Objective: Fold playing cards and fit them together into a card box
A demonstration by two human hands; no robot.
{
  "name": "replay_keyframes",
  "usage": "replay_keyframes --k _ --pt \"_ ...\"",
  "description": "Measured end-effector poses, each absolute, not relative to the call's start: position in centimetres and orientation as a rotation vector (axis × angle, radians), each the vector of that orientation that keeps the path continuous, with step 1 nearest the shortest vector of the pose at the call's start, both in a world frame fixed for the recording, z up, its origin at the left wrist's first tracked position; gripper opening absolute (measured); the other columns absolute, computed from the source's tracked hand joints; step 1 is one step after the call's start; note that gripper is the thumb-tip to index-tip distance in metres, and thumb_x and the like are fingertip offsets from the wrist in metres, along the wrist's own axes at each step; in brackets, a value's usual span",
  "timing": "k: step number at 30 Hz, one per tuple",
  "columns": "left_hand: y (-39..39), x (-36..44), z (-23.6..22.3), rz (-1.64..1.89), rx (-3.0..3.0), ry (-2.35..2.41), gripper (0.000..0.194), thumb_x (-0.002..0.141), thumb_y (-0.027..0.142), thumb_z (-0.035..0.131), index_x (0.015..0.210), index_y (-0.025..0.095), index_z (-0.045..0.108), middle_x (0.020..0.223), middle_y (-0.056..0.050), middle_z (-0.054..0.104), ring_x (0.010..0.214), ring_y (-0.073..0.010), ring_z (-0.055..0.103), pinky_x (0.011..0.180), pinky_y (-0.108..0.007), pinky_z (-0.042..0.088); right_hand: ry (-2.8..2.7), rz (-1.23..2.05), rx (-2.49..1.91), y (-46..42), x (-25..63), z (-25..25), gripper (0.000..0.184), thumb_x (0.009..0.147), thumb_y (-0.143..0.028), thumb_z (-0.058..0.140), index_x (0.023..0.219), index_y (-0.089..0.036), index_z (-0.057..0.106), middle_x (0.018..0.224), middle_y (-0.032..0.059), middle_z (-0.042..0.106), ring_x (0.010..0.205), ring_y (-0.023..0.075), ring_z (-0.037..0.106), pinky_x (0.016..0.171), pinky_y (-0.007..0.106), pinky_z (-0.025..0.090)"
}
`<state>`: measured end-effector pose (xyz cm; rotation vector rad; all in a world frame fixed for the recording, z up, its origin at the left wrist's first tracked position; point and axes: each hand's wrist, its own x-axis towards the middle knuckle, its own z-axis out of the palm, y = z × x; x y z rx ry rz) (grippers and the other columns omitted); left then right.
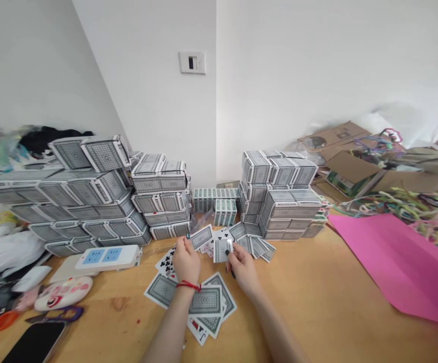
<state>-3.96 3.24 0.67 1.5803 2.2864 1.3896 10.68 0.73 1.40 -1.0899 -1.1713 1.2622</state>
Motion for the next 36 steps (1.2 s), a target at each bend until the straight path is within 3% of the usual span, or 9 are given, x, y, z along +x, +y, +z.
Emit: replay_keyframes --k 3,6,9,36 --pt "3.3 -4.14 0.6 1.414 1.487 2.23 0.023 0.083 0.026 0.032 0.086 0.016 0.052 0.057 -0.003 0.059 0.05 -0.0156 0.055 0.051 -0.023 0.035 -1.075 1.248 -1.086 1.06 10.86 1.15 0.035 0.071 -0.04 0.05 0.094 -0.014 0.054 0.041 -0.0091 0.035 0.037 0.0073 0.032 0.038 0.019 0.026" --pt "3.46 -4.29 0.5 1.471 1.474 2.23 0.024 0.083 0.027 0.033 0.084 0.016 0.054 0.065 -0.006 0.062 0.057 -0.0165 0.056 0.054 -0.024 0.036 -0.997 1.245 -1.063 1.25 11.02 0.98 0.039 0.071 -0.04 0.052 0.1 -0.015 0.053 0.044 -0.0094 0.032 0.038 0.0066 0.028 0.038 0.018 0.024" --pt "3.61 -4.36 0.49 1.481 1.478 2.236 0.026 0.082 0.029 0.033 0.083 0.016 0.056 0.073 -0.009 0.064 0.063 -0.018 0.058 0.057 -0.024 0.037 -0.953 1.267 -1.038 1.28 11.18 0.96 0.039 0.069 -0.04 0.054 0.101 -0.016 0.053 0.046 -0.0089 0.032 0.039 0.0062 0.026 0.038 0.018 0.024" --pt "3.26 -3.92 0.74 1.466 1.584 2.137 0.026 0.081 0.029 0.038 0.086 0.016 0.06 0.071 -0.007 0.066 0.061 -0.016 0.058 0.056 -0.022 0.038 -0.983 1.282 -1.03 1.13 11.29 1.11 0.034 0.071 -0.04 0.054 0.095 -0.016 0.055 0.048 -0.008 0.031 0.041 0.0063 0.026 0.039 0.018 0.025"
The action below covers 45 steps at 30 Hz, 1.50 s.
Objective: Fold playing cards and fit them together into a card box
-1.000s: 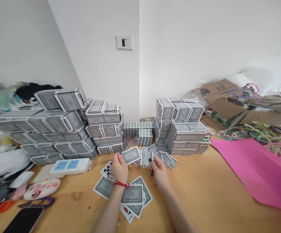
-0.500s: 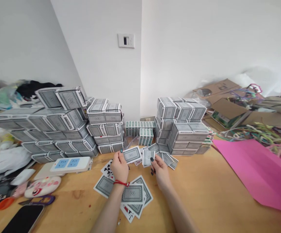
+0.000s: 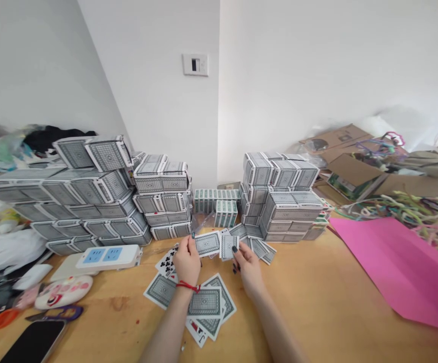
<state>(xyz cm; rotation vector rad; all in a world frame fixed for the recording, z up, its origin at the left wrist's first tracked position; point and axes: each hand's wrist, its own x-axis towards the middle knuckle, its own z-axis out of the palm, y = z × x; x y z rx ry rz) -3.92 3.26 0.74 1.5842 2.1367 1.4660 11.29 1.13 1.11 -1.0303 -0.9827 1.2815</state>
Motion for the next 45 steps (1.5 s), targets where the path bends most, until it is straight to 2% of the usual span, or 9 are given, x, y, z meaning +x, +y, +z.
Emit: replay_keyframes --k 7,12,21,27,33,38,42,45 --pt "3.2 -3.9 0.9 1.456 1.682 2.031 0.027 0.081 0.028 0.037 0.087 0.016 0.061 0.076 -0.008 0.067 0.065 -0.0161 0.06 0.058 -0.022 0.041 -1.002 1.288 -1.038 1.2 11.4 1.1 0.035 0.071 -0.043 0.053 0.093 -0.016 0.056 0.048 -0.008 0.029 0.042 0.0066 0.024 0.04 0.019 0.025" --pt "3.0 -3.6 0.8 1.445 1.72 2.034 0.027 0.081 0.028 0.037 0.083 0.016 0.061 0.07 -0.007 0.067 0.06 -0.0154 0.06 0.056 -0.022 0.04 -1.047 1.277 -1.048 1.3 11.5 0.8 0.034 0.072 -0.043 0.052 0.093 -0.016 0.056 0.048 -0.0076 0.029 0.042 0.007 0.024 0.04 0.019 0.024" --pt "2.7 -2.6 0.6 1.444 1.74 1.955 0.027 0.082 0.027 0.036 0.085 0.015 0.06 0.071 -0.007 0.066 0.061 -0.0155 0.06 0.056 -0.022 0.04 -1.129 1.281 -1.033 1.4 11.2 0.5 0.031 0.071 -0.047 0.052 0.074 -0.016 0.054 0.045 -0.008 0.029 0.041 0.0068 0.026 0.039 0.019 0.026" --pt "2.7 -2.4 0.6 1.44 1.661 1.896 0.027 0.081 0.029 0.036 0.084 0.015 0.059 0.064 -0.005 0.063 0.053 -0.0149 0.056 0.051 -0.023 0.038 -1.127 1.283 -1.042 1.3 11.1 1.1 0.033 0.07 -0.048 0.052 0.078 -0.016 0.055 0.043 -0.0086 0.03 0.039 0.0066 0.027 0.039 0.019 0.029" --pt "2.5 -2.1 1.0 1.435 1.524 1.677 0.023 0.077 0.036 0.042 0.078 0.017 0.056 0.048 0.003 0.051 0.042 -0.011 0.047 0.045 -0.02 0.034 -0.893 1.259 -1.053 1.2 11.0 0.9 0.029 0.066 -0.045 0.059 0.069 -0.016 0.054 0.047 -0.007 0.036 0.041 0.0069 0.033 0.04 0.019 0.032" --pt "2.1 -1.7 1.4 1.303 1.579 1.372 0.019 0.074 0.034 0.048 0.067 0.017 0.053 0.048 0.004 0.048 0.044 -0.0092 0.046 0.047 -0.019 0.035 -0.579 1.262 -0.901 1.5 11.9 0.8 0.023 0.062 -0.037 0.066 0.068 -0.018 0.054 0.049 -0.0082 0.035 0.042 0.0053 0.032 0.042 0.018 0.032" --pt "1.8 -1.4 1.6 1.156 1.678 1.262 0.016 0.072 0.029 0.05 0.063 0.016 0.055 0.05 0.003 0.05 0.046 -0.0088 0.047 0.048 -0.019 0.036 -0.508 1.253 -0.895 1.8 12.6 0.7 0.027 0.06 -0.036 0.067 0.079 -0.019 0.061 0.046 -0.009 0.034 0.039 0.0053 0.031 0.039 0.018 0.027" --pt "1.8 -1.3 1.5 1.042 1.693 1.213 0.017 0.069 0.028 0.052 0.058 0.016 0.055 0.047 0.003 0.052 0.045 -0.0089 0.048 0.047 -0.019 0.036 -0.579 1.151 -1.005 1.8 12.6 0.6 0.032 0.06 -0.037 0.066 0.086 -0.019 0.064 0.051 -0.0058 0.047 0.041 0.0062 0.035 0.039 0.019 0.027"
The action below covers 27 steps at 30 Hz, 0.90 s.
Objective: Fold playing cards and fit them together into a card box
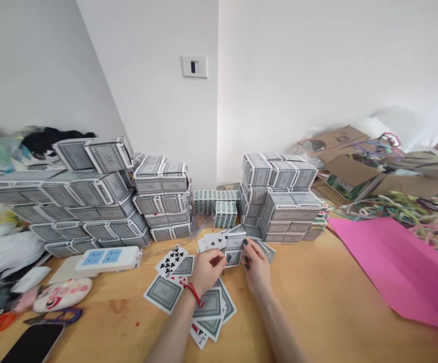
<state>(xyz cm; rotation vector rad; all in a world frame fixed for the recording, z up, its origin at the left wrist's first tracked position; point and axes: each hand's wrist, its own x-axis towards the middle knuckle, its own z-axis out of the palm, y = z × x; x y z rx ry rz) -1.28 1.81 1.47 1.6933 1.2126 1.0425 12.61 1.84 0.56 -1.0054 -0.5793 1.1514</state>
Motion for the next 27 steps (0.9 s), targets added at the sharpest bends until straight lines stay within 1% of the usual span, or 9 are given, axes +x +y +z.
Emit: replay_keyframes --k 4,6,10,13,15,18,21,24,27 --pt "1.9 -1.1 1.2 0.941 1.557 1.109 0.019 0.07 0.031 0.052 0.059 0.015 0.053 0.044 0.003 0.052 0.04 -0.009 0.048 0.044 -0.019 0.039 -0.793 0.984 -1.123 1.7 12.5 0.7 0.031 0.061 -0.036 0.064 0.086 -0.018 0.067 0.083 0.0038 0.064 0.072 0.0155 0.054 0.061 0.025 0.041" --pt "2.0 -0.9 1.3 0.956 1.436 1.057 0.019 0.069 0.032 0.054 0.078 0.015 0.055 0.051 0.002 0.056 0.039 -0.0098 0.051 0.041 -0.02 0.04 -0.838 1.014 -1.114 1.7 12.5 0.7 0.034 0.063 -0.036 0.063 0.091 -0.018 0.066 0.093 0.006 0.064 0.084 0.0194 0.055 0.071 0.029 0.043" --pt "1.7 -0.8 2.0 1.032 1.248 0.978 0.068 0.067 0.032 0.057 0.126 0.02 0.024 0.07 -0.001 0.062 0.037 -0.0113 0.053 0.036 -0.021 0.041 -0.882 1.057 -1.13 1.9 12.5 0.2 0.034 0.064 -0.034 0.06 0.093 -0.018 0.066 0.094 0.0058 0.066 0.087 0.0215 0.056 0.076 0.034 0.042" --pt "1.6 -1.1 2.1 1.062 1.277 1.019 0.053 0.072 0.038 0.051 0.12 0.02 0.036 0.065 0.001 0.061 0.033 -0.0095 0.049 0.032 -0.02 0.036 -0.973 1.019 -1.168 1.9 12.5 -0.1 0.03 0.065 -0.029 0.057 0.092 -0.019 0.066 0.09 0.0044 0.066 0.084 0.0207 0.056 0.078 0.034 0.041" --pt "1.6 -1.4 1.8 1.088 1.37 1.109 0.031 0.075 0.039 0.048 0.095 0.016 0.055 0.049 0.004 0.054 0.032 -0.0088 0.046 0.033 -0.019 0.033 -1.04 0.99 -1.182 1.9 12.5 -0.1 0.027 0.066 -0.027 0.055 0.09 -0.02 0.067 0.087 0.0041 0.066 0.082 0.0202 0.056 0.077 0.033 0.041" --pt "1.9 -1.7 1.4 1.105 1.435 1.244 0.028 0.073 0.04 0.05 0.061 0.015 0.056 0.037 0.005 0.045 0.034 -0.0091 0.045 0.034 -0.018 0.031 -1.11 0.97 -1.189 1.7 12.2 0.1 0.025 0.067 -0.027 0.054 0.087 -0.02 0.068 0.083 0.0042 0.066 0.079 0.0199 0.056 0.075 0.033 0.041" --pt "2.2 -1.7 1.7 1.216 1.349 1.23 0.022 0.07 0.032 0.054 0.084 0.015 0.057 0.06 0.001 0.061 0.049 -0.011 0.054 0.042 -0.019 0.039 -1.118 0.894 -1.244 1.6 12.1 0.1 0.025 0.068 -0.028 0.053 0.087 -0.019 0.066 0.081 0.0049 0.064 0.071 0.0181 0.055 0.067 0.031 0.042" --pt "2.4 -1.7 2.3 1.3 1.212 1.183 0.038 0.068 0.025 0.054 0.105 0.017 0.047 0.083 -0.004 0.064 0.062 -0.013 0.059 0.05 -0.02 0.044 -1.137 0.53 -1.405 1.3 12.3 -0.1 0.024 0.071 -0.025 0.047 0.085 -0.019 0.065 0.081 0.0062 0.06 0.074 0.0192 0.052 0.069 0.033 0.041" --pt "2.5 -1.6 2.4 1.3 1.132 1.201 0.04 0.068 0.025 0.053 0.106 0.015 0.045 0.077 -0.004 0.064 0.05 -0.0106 0.056 0.043 -0.019 0.042 -1.25 0.127 -1.518 1.2 12.6 -0.4 0.023 0.072 -0.021 0.043 0.082 -0.019 0.064 0.095 0.0086 0.057 0.094 0.0235 0.046 0.082 0.04 0.037"
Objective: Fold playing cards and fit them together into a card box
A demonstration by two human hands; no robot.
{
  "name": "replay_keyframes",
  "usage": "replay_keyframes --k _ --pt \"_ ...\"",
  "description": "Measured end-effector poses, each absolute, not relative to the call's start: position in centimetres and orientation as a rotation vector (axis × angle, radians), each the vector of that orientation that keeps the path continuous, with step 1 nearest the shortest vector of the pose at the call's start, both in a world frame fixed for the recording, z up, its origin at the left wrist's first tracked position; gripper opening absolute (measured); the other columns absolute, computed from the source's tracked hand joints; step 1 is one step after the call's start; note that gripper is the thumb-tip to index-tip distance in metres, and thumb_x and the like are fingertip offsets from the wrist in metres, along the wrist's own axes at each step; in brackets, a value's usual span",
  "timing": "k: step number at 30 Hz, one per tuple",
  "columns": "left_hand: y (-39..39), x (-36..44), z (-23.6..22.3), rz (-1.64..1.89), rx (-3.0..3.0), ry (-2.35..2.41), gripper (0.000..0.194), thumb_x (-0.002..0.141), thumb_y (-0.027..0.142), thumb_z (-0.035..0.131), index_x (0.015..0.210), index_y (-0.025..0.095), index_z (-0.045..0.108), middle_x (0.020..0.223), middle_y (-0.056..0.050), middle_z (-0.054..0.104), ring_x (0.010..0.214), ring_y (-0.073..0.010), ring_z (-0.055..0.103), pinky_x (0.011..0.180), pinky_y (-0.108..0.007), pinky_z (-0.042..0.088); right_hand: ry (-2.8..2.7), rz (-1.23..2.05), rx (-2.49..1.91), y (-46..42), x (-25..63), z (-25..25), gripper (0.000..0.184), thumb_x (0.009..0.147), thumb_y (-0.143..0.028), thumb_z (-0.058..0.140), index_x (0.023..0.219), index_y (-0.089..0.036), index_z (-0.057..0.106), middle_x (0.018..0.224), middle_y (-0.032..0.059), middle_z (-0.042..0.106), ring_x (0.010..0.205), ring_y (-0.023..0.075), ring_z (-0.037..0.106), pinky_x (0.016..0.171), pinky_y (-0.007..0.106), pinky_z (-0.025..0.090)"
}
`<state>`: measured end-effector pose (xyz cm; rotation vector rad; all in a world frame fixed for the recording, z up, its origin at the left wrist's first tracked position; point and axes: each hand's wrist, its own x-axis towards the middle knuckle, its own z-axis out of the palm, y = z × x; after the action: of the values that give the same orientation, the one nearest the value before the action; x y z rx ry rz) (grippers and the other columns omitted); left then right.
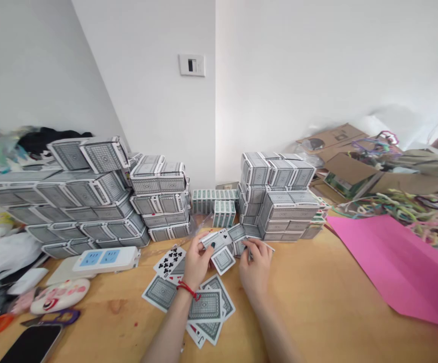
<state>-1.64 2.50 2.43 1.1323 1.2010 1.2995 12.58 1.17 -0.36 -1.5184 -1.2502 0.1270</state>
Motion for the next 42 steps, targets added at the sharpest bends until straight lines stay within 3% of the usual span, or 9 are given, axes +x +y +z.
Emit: replay_keyframes --k 4,8,13,19,23,27,33,42 --pt "2.5 -1.6 2.1 1.286 1.137 1.231 0.036 0.067 0.025 0.053 0.101 0.014 0.048 0.063 0.0 0.061 0.035 -0.0062 0.045 0.034 -0.017 0.037 -1.459 -0.045 -1.603 1.5 12.9 -1.0 0.024 0.073 -0.02 0.043 0.087 -0.019 0.063 0.124 0.0086 0.042 0.116 0.0282 0.029 0.089 0.046 0.032" --pt "2.6 -1.7 1.8 1.303 1.145 1.225 0.036 0.068 0.025 0.054 0.102 0.015 0.048 0.073 -0.003 0.063 0.038 -0.0059 0.048 0.036 -0.017 0.04 -1.545 -0.041 -1.697 2.1 13.3 -2.0 0.028 0.075 -0.021 0.041 0.095 -0.018 0.061 0.13 0.0083 0.037 0.122 0.0297 0.022 0.092 0.05 0.029" --pt "2.7 -1.6 1.7 1.348 1.1 1.217 0.039 0.066 0.025 0.058 0.102 0.017 0.046 0.087 -0.006 0.062 0.047 -0.0092 0.055 0.039 -0.02 0.046 -1.526 0.016 -1.694 2.5 13.8 -2.8 0.039 0.074 -0.02 0.041 0.111 -0.013 0.052 0.126 0.0119 0.043 0.12 0.029 0.026 0.096 0.049 0.024" --pt "3.1 -1.6 1.3 1.446 0.963 1.135 0.05 0.066 0.024 0.059 0.113 0.02 0.043 0.099 -0.008 0.058 0.073 -0.0166 0.061 0.054 -0.028 0.054 -1.183 0.056 -1.518 2.0 13.4 -1.4 0.035 0.078 -0.024 0.039 0.109 -0.016 0.053 0.117 0.0121 0.047 0.108 0.0238 0.042 0.091 0.042 0.033" --pt "3.4 -1.8 0.8 1.488 0.824 1.119 0.044 0.068 0.025 0.058 0.109 0.016 0.048 0.085 -0.005 0.06 0.071 -0.0157 0.061 0.063 -0.032 0.054 -0.948 0.36 -1.379 1.8 13.1 -0.7 0.028 0.074 -0.03 0.048 0.097 -0.017 0.057 0.102 0.0111 0.055 0.094 0.0212 0.052 0.079 0.036 0.043" --pt "3.6 -1.9 0.7 1.542 0.711 1.108 0.045 0.067 0.028 0.059 0.108 0.015 0.048 0.079 -0.003 0.06 0.065 -0.0136 0.06 0.065 -0.034 0.054 -0.767 0.733 -1.23 2.2 13.0 -1.3 0.036 0.066 -0.033 0.058 0.098 -0.018 0.053 0.096 0.0095 0.058 0.078 0.0181 0.058 0.068 0.031 0.047" --pt "3.8 -2.1 0.8 1.571 0.669 1.108 0.043 0.066 0.027 0.059 0.105 0.017 0.048 0.076 0.0 0.059 0.063 -0.011 0.06 0.067 -0.035 0.054 -0.676 0.854 -1.192 2.7 13.2 -2.0 0.052 0.061 -0.033 0.062 0.11 -0.018 0.05 0.096 0.0089 0.059 0.076 0.0171 0.058 0.063 0.028 0.047" --pt "3.6 -1.8 1.0 1.528 0.702 1.074 0.041 0.063 0.032 0.062 0.098 0.015 0.05 0.082 -0.003 0.061 0.065 -0.0126 0.06 0.066 -0.035 0.053 -0.609 0.932 -1.109 2.3 12.6 -1.2 0.039 0.06 -0.029 0.063 0.097 -0.021 0.052 0.08 0.0011 0.054 0.068 0.0134 0.055 0.059 0.025 0.048"
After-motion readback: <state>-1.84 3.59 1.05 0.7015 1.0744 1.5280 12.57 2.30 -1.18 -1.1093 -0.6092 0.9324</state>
